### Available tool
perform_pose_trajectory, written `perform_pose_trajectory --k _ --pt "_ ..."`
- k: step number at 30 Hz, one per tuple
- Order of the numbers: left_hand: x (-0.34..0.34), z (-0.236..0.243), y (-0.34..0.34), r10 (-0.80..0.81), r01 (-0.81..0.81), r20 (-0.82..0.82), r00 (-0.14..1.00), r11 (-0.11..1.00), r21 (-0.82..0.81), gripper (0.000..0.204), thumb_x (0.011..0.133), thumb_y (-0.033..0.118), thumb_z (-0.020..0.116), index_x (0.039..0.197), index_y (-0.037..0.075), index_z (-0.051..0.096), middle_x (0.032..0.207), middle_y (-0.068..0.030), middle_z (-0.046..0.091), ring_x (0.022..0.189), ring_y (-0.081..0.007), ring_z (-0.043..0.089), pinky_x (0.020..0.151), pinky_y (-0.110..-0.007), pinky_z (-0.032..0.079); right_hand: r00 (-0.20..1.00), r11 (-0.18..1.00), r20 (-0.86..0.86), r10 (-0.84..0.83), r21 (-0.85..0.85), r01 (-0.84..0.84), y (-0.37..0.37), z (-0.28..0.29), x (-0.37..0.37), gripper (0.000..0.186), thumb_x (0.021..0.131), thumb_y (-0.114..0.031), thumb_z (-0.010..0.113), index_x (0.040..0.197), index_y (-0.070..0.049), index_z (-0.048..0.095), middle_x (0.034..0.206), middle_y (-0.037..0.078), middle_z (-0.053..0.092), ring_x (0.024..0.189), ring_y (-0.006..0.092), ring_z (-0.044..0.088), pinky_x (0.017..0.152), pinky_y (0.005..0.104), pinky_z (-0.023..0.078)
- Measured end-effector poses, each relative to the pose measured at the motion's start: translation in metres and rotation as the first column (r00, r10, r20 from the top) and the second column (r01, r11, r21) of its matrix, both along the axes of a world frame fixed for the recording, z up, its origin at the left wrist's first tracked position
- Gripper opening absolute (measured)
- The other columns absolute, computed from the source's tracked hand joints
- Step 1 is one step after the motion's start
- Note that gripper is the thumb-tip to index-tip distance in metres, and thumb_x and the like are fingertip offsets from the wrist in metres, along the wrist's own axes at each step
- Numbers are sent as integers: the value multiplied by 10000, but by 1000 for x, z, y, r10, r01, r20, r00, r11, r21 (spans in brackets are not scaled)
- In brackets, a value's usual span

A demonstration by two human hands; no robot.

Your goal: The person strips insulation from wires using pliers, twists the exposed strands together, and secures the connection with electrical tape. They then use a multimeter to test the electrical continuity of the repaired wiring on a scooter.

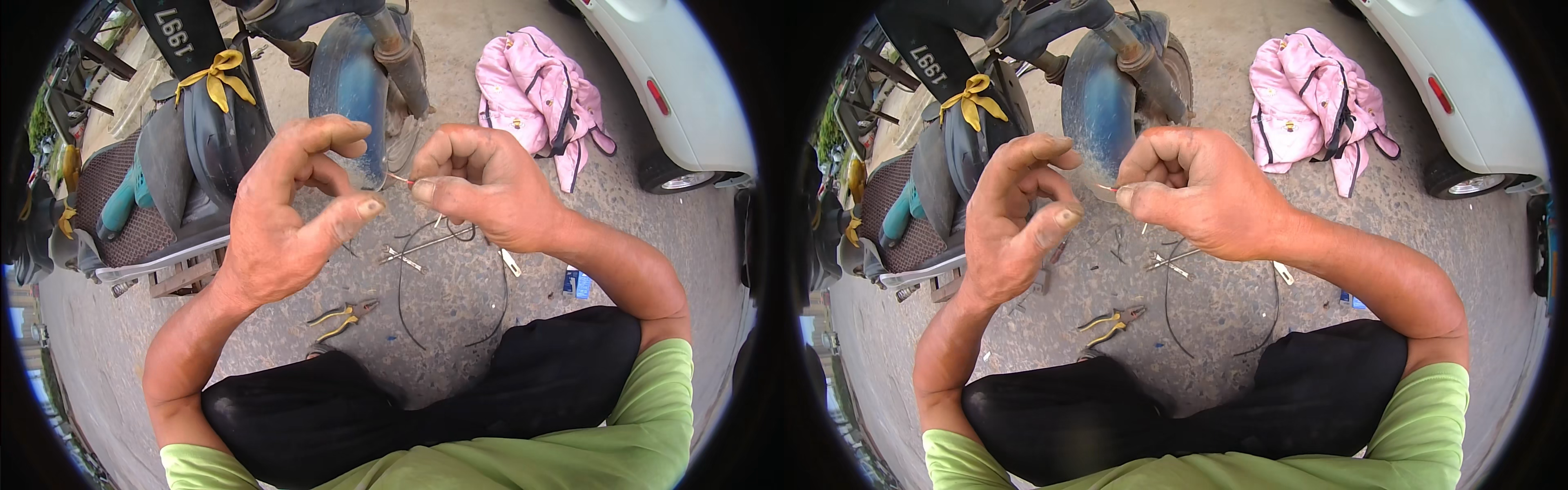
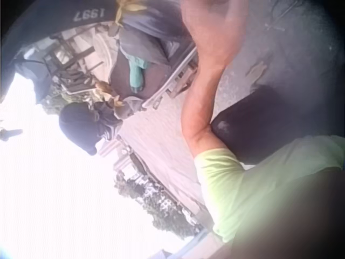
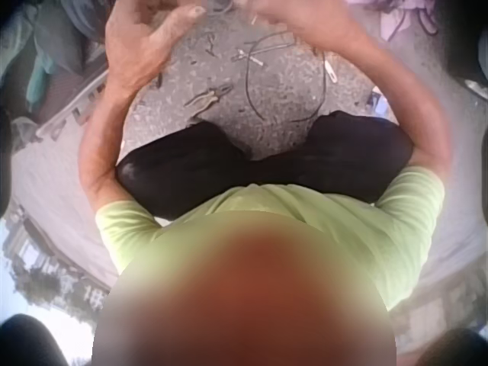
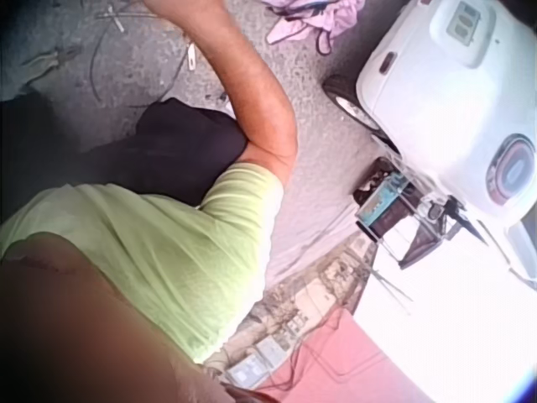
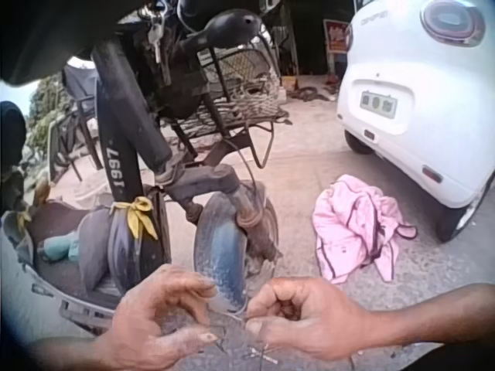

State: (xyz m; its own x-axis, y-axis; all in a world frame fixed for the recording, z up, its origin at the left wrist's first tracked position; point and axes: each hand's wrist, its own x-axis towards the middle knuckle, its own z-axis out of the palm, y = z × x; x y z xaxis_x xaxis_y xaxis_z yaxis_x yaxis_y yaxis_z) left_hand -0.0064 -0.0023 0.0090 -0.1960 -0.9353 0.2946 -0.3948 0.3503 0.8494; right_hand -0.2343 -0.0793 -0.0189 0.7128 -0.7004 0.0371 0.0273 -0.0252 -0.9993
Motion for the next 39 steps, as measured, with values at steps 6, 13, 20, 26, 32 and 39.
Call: perform_pose_trajectory --k 6,13,20,26,32,39 --pt "-3 -8 -10 -54 142 265 963 934 -328 440 762 0 770 1177 24 626 1119 -142 611 855 -185 642 785 -329 526 987 911 98 127 383 -155 -2 5 -1 185 895 -205 697 933 -34 638 703 -18 546 586 51 494 504 214 385" --pt "-2 -6 -13 -81 171 243 967 911 -376 164 821 -19 700 977 -1 653 933 -118 651 841 -204 635 762 -325 519 975 873 138 173 436 -216 -1 4 1 194 898 -216 697 935 -35 639 698 -14 540 589 57 487 505 215 375" --pt "-16 -1 -6 -63 109 -182 981 961 253 224 955 220 556 921 -1 563 777 -33 543 667 -106 488 611 -258 405 1000 999 14 25 -43 -24 3 5 2 201 862 -210 700 890 -13 671 716 -16 585 620 54 516 550 233 419" --pt "-20 -9 -8 17 141 -392 920 918 371 254 1012 254 468 881 40 506 666 0 426 517 -82 355 505 -247 335 999 949 33 -27 -314 36 17 -4 -2 129 856 -126 668 868 1 653 744 15 625 668 53 547 581 223 451" --pt "-28 -8 -9 52 91 -353 934 922 377 325 1050 292 440 810 75 472 615 9 400 443 -72 310 448 -232 330 980 993 174 101 -72 -90 8 -21 -5 103 893 -83 671 901 8 623 749 -5 605 656 23 522 556 194 435" --pt "-18 -16 -14 -48 146 -306 951 942 304 313 1042 314 488 900 42 550 706 -35 535 525 -88 468 524 -228 430 988 990 134 77 104 -91 3 -25 -10 165 920 -142 686 981 0 630 821 -2 630 713 33 552 606 194 452"
